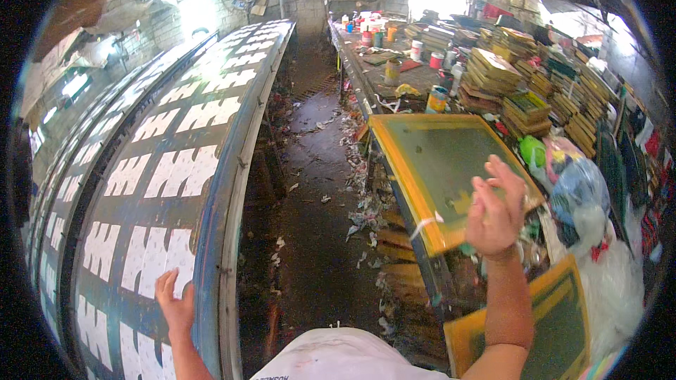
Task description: The person places a screen printing frame on a workbench, then mixes pink paint in a small container using a stick. They add water from a white bucket and more pink pigment from a bottle, stirring repeatedly to blend the mixture.
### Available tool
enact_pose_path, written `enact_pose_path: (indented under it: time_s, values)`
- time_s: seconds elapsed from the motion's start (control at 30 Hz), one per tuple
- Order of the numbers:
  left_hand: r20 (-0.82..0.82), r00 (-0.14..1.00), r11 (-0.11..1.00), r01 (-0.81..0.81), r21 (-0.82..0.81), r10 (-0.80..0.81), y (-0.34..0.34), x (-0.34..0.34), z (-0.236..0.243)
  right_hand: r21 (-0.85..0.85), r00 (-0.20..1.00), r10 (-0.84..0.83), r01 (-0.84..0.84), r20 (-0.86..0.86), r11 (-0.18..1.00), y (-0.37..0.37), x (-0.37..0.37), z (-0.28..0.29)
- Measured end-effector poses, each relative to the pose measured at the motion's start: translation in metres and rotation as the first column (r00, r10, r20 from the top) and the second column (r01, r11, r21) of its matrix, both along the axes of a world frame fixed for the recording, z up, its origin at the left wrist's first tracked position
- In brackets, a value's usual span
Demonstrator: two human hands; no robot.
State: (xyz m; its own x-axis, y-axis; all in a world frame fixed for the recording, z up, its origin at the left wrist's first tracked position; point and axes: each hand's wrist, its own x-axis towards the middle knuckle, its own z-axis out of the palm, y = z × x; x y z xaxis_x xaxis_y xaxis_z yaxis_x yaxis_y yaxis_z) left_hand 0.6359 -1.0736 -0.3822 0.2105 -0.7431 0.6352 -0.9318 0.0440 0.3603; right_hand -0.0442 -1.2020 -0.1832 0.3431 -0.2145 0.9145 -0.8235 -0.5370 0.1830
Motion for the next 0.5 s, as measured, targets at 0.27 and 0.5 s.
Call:
enact_pose_path:
  time_s: [0.27, 0.5]
  values:
    - [-0.1, 0.937, 0.942, -0.334, 0.019, 0.334, -0.159, 0.085, -0.06, -0.077, 0.873, 0.359, -0.404, -0.331, 0.912, -0.323, 0.129, -0.009]
    - [-0.358, 0.906, 0.96, -0.27, -0.07, 0.228, -0.486, 0.096, -0.033, -0.08, 0.842, 0.39, -0.448, -0.371, 0.89, -0.573, 0.205, 0.028]
